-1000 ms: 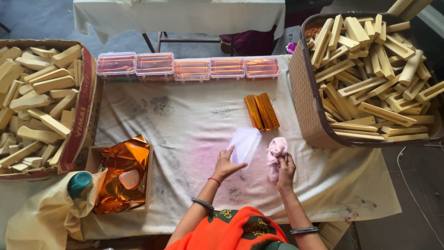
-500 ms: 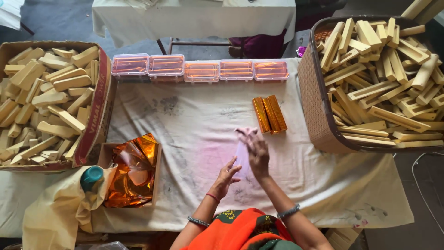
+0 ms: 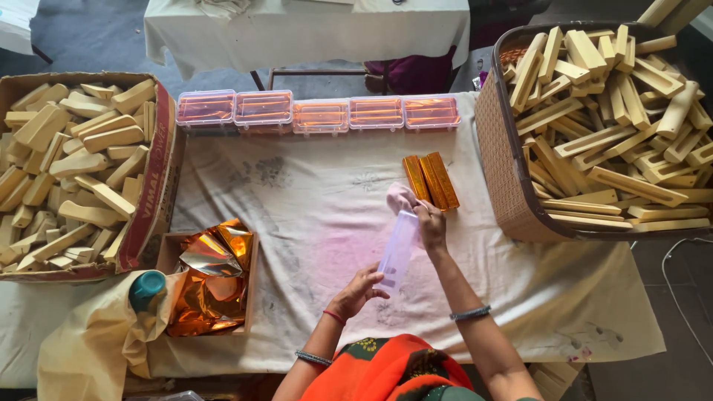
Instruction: Wrapping wooden sticks in copper-colored foil and placing them into clear plastic containers.
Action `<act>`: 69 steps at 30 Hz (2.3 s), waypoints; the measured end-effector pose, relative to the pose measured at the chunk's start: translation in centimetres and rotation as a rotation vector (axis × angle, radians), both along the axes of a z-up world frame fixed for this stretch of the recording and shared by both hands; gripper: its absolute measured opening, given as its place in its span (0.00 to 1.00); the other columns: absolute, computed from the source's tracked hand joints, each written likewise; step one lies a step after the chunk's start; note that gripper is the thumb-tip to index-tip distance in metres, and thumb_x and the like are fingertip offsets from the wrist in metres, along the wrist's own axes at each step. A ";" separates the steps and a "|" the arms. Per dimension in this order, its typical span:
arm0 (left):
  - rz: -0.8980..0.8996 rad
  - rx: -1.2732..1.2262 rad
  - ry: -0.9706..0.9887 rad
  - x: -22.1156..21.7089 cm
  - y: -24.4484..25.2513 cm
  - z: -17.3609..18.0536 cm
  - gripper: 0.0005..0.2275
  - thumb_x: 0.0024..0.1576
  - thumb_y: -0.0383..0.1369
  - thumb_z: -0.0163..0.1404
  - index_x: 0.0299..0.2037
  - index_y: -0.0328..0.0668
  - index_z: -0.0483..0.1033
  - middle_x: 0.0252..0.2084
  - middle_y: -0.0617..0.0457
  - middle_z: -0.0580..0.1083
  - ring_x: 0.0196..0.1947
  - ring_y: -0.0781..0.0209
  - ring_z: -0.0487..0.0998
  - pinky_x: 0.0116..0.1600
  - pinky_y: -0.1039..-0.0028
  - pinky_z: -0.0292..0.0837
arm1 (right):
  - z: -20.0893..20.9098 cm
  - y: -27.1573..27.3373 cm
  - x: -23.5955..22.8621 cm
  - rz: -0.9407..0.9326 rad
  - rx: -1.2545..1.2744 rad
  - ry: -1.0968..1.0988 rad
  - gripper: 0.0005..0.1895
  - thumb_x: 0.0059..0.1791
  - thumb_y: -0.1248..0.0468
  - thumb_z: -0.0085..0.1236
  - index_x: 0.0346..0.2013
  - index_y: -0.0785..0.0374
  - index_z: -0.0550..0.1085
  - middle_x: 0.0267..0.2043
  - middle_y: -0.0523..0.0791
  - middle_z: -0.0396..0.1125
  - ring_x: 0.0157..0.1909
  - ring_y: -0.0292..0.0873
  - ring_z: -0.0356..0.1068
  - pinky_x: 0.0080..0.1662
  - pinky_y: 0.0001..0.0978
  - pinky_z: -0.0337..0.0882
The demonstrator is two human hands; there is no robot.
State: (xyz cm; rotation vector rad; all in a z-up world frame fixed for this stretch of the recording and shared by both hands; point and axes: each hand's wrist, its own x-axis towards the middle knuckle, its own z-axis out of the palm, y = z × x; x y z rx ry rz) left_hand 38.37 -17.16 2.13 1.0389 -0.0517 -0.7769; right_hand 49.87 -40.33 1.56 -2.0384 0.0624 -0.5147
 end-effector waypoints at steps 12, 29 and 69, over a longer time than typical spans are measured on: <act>0.386 -0.350 0.211 2.8 -0.4 0.8 0.39 0.53 0.59 0.52 0.71 0.44 0.60 0.63 0.51 0.73 0.60 0.56 0.75 0.59 0.61 0.74 | -8.2 6.6 -11.3 0.067 0.175 0.291 0.22 0.58 0.54 0.46 0.31 0.69 0.75 0.26 0.52 0.70 0.28 0.41 0.70 0.31 0.42 0.69; 0.540 -0.109 0.612 3.8 -2.6 -11.4 0.40 0.47 0.64 0.54 0.68 0.57 0.64 0.61 0.57 0.68 0.57 0.59 0.73 0.55 0.54 0.74 | 4.4 7.9 -11.8 0.419 -0.244 -0.215 0.18 0.46 0.76 0.55 0.49 0.60 0.78 0.54 0.51 0.69 0.54 0.53 0.72 0.52 0.42 0.75; 0.373 1.026 -0.520 5.8 8.1 -12.4 0.43 0.47 0.41 0.64 0.74 0.56 0.55 0.68 0.50 0.65 0.65 0.41 0.61 0.68 0.60 0.59 | -3.0 13.4 -1.6 0.322 -0.652 0.001 0.21 0.49 0.64 0.56 0.58 0.58 0.73 0.63 0.48 0.64 0.66 0.53 0.60 0.64 0.46 0.60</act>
